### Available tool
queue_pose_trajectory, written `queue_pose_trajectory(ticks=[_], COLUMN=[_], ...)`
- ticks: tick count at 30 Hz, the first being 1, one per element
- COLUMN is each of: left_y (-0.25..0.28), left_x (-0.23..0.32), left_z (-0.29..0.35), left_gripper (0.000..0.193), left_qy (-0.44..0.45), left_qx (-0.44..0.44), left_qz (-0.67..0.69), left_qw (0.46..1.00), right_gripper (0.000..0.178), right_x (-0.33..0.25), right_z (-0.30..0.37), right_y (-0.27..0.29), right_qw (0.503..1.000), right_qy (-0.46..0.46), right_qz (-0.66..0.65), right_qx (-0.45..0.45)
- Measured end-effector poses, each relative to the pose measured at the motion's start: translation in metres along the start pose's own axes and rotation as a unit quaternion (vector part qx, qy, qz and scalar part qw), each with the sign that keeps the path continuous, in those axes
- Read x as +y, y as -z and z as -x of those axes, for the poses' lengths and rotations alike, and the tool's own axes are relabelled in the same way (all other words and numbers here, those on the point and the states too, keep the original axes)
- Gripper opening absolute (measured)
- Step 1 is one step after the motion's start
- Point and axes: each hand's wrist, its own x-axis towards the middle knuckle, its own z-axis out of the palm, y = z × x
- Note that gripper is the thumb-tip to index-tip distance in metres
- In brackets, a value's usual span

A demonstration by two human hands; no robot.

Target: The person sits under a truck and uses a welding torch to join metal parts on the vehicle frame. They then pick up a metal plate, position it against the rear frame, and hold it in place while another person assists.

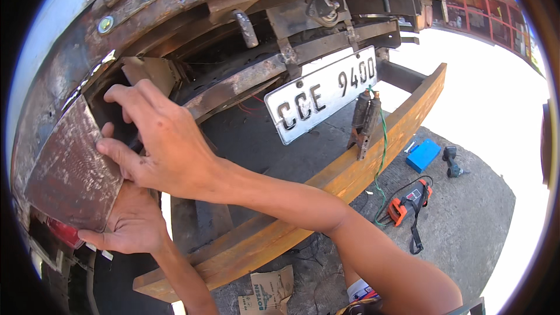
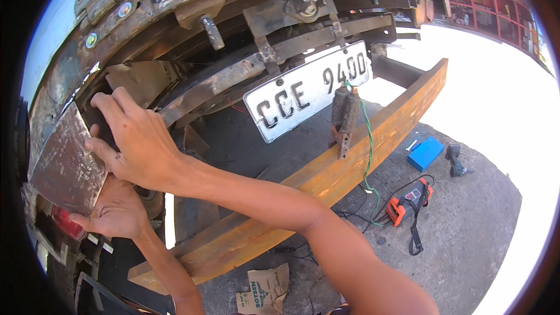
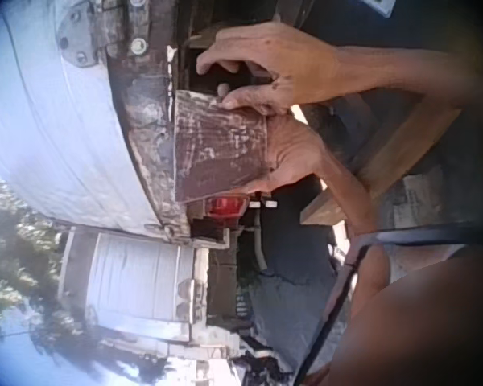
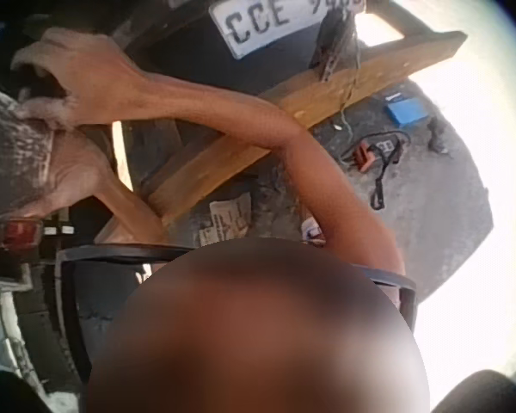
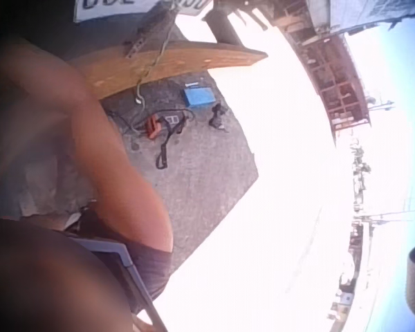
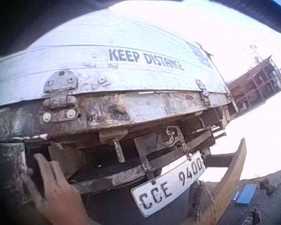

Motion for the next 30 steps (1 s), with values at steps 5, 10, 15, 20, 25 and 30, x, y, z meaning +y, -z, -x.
queue_pose_trajectory(ticks=[5, 10, 15, 20, 25, 30], left_y=[0.013, 0.015, 0.013, 0.010, 0.014, 0.020], left_x=[-0.004, 0.009, 0.002, -0.009, -0.012, -0.016], left_z=[0.004, -0.002, -0.017, -0.020, -0.026, -0.027], left_gripper=[0.087, 0.074, 0.022, 0.031, 0.037, 0.027], left_qy=[0.052, 0.123, -0.009, -0.044, -0.052, -0.047], left_qx=[-0.199, -0.108, 0.052, 0.123, 0.126, 0.115], left_qz=[0.201, -0.091, -0.291, -0.359, -0.329, -0.297], left_qw=[0.958, 0.982, 0.955, 0.924, 0.934, 0.947], right_gripper=[0.028, 0.021, 0.023, 0.021, 0.021, 0.021], right_x=[-0.006, -0.013, -0.002, 0.014, 0.018, 0.017], right_z=[-0.002, -0.007, -0.019, -0.024, -0.027, -0.030], right_y=[0.003, 0.013, 0.022, 0.007, 0.003, 0.003], right_qw=[0.989, 0.978, 0.987, 0.990, 0.988, 0.984], right_qy=[-0.062, -0.118, -0.120, -0.093, -0.106, -0.136], right_qz=[-0.128, -0.170, -0.086, -0.060, -0.051, -0.065], right_qx=[-0.039, 0.033, 0.064, 0.093, 0.101, 0.100])
